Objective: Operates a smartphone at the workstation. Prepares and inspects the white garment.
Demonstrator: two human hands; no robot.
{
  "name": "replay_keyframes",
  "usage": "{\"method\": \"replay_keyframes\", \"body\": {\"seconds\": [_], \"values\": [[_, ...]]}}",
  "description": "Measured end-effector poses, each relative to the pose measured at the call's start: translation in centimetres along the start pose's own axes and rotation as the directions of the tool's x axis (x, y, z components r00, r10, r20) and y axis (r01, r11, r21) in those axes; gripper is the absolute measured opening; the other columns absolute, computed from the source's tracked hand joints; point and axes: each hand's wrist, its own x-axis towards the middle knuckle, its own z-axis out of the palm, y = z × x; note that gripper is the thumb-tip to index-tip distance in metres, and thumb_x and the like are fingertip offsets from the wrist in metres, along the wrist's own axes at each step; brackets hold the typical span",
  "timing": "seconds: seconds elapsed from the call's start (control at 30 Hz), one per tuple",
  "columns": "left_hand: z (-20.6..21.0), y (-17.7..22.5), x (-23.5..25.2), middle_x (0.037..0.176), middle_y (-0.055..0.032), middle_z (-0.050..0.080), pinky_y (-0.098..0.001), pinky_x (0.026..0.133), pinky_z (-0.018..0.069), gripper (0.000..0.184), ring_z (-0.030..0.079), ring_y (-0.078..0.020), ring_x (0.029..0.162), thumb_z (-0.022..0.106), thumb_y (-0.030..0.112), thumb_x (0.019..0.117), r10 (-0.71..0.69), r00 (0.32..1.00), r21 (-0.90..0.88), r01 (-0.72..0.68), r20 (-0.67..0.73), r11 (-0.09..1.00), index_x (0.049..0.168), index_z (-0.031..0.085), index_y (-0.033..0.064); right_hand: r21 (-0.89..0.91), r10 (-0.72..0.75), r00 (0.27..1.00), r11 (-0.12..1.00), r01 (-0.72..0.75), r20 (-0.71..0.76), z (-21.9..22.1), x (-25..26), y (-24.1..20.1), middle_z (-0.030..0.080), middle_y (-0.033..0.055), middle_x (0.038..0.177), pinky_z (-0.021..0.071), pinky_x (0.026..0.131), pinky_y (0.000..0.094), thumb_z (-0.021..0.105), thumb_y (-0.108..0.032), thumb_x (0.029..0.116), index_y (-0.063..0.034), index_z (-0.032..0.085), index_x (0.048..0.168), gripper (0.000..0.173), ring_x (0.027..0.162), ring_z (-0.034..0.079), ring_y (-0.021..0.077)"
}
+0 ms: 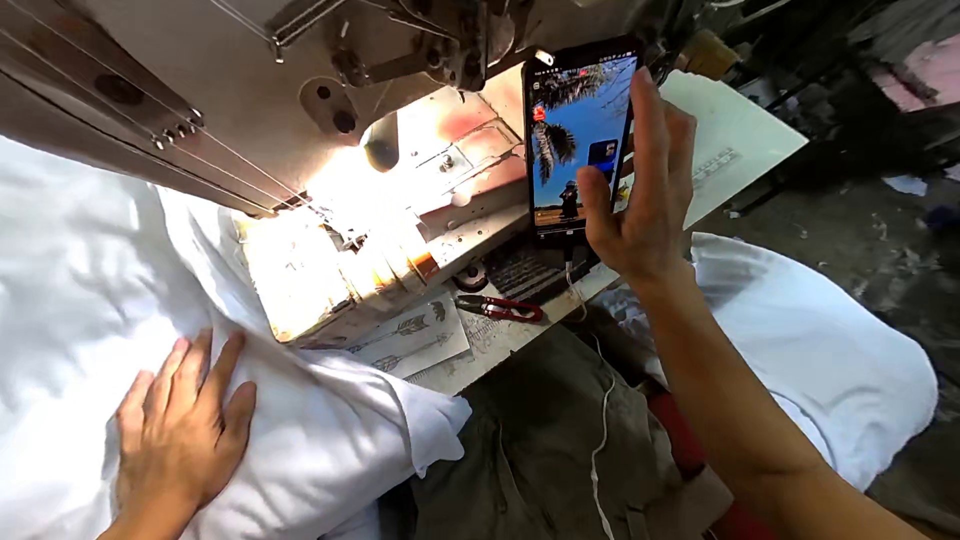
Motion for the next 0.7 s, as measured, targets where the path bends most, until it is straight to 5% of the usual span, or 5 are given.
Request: {"method": "replay_keyframes", "body": {"seconds": [0.4,0.53,0.7], "values": [[-0.1,0.2,0.0,0.155,-0.0228,0.047,-0.0639,0.119,0.0182,0.071,0.037,-0.0427,0.149,0.021,0.058,0.1026,-0.003,1.000,0.001,0.003,-0.017,1.000,0.150,0.052,0.0166,-0.068,0.029,0.996,0.997,-0.023,0.079,-0.8,0.7,0.7,0.053,0.0283,0.124,0.0531,0.063,0.0369,0.056,-0.030,0.1046,0.0000,0.035,0.158,0.065,0.085,0.063,0.0285],[0.0,0.1,0.0,0.155,-0.0224,0.047,-0.0637,0.119,0.0180,0.071,0.037,-0.0423,0.149,0.021,0.060,0.1022,0.003,1.000,0.000,-0.003,-0.028,1.000,0.151,0.052,0.0175,0.041,0.030,0.996,0.999,-0.034,0.084,-0.9,-1.3,1.4,0.050,0.0295,0.134,0.0556,0.069,0.0337,0.058,-0.031,0.1029,0.0025,0.015,0.161,0.080,0.094,0.064,0.0249],[-0.2,0.1,-0.1,0.155,-0.0235,0.047,-0.0650,0.119,0.0177,0.072,0.037,-0.0432,0.149,0.021,0.060,0.1027,0.002,1.000,-0.008,-0.002,-0.022,1.000,0.150,0.052,0.0154,0.230,0.078,0.989,0.967,-0.106,0.129,0.8,-5.4,1.9,0.046,0.0304,0.145,0.0540,0.101,0.0392,0.081,-0.050,0.0833,0.0042,0.008,0.159,0.118,0.125,0.060,0.0271]]}}
